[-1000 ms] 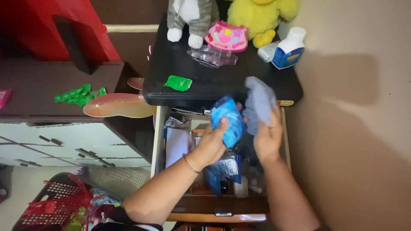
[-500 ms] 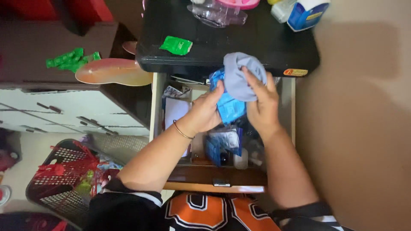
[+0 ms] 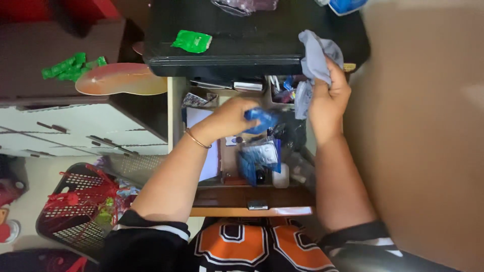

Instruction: The person picks up a blue plastic bag, a pink toy purse, and a white bottle from a black surface and places them into an open drawer. The person then wipes the black surface with a grey cloth and closes the drawer.

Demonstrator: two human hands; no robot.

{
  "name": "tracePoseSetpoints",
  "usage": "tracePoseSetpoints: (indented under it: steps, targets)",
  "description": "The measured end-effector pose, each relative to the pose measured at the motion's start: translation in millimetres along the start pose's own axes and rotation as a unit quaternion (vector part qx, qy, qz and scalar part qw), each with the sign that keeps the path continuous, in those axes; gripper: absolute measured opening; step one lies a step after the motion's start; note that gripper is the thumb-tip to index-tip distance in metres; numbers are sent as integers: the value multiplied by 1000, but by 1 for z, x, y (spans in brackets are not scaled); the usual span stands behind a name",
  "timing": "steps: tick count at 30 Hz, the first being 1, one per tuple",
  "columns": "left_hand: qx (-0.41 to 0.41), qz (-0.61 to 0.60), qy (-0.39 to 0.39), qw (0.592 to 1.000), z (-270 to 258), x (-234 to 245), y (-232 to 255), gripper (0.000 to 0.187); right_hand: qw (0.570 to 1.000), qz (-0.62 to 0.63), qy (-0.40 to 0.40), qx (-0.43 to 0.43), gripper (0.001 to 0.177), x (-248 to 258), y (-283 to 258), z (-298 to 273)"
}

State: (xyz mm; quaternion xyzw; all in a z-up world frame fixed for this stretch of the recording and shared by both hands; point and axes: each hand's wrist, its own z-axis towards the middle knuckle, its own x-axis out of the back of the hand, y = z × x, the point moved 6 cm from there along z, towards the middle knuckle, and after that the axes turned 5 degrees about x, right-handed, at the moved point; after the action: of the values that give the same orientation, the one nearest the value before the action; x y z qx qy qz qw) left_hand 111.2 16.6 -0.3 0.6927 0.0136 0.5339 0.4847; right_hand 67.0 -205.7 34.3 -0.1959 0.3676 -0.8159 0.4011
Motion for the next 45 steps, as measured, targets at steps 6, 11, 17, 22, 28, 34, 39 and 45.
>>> tracePoseSetpoints:
  steps: [6,11,17,22,28,34,39,45]
  targets:
    - [115,155,-118,974,-1,-9,4,26,999,-1,-7,-32,42,-2,16,-2]
    - [111,149,-141,972,-1,-22,8,32,999,-18,-26,-31,41,-5,17,-1]
    - [36,-4,-77,996,-4,-12,24,37,1000,-10,-18,-18,42,-11,4,0]
    - [-56,-130,11,990,4,-15,24,27,999,6,-14,-28,41,-14,-1,-1]
    - [-117,-217,134,960,1,-2,23,30,992,55,69,-85,48,-10,-13,-1]
    - [-192,-142,244,940,-4,8,26,29,990,64,82,-97,50,-6,3,2]
    - [-255,-1,327,910,-14,37,79,28,991,52,82,-98,49,-3,1,7]
    - [-122,253,404,871,30,118,112,31,986,65,95,-119,49,-11,9,7]
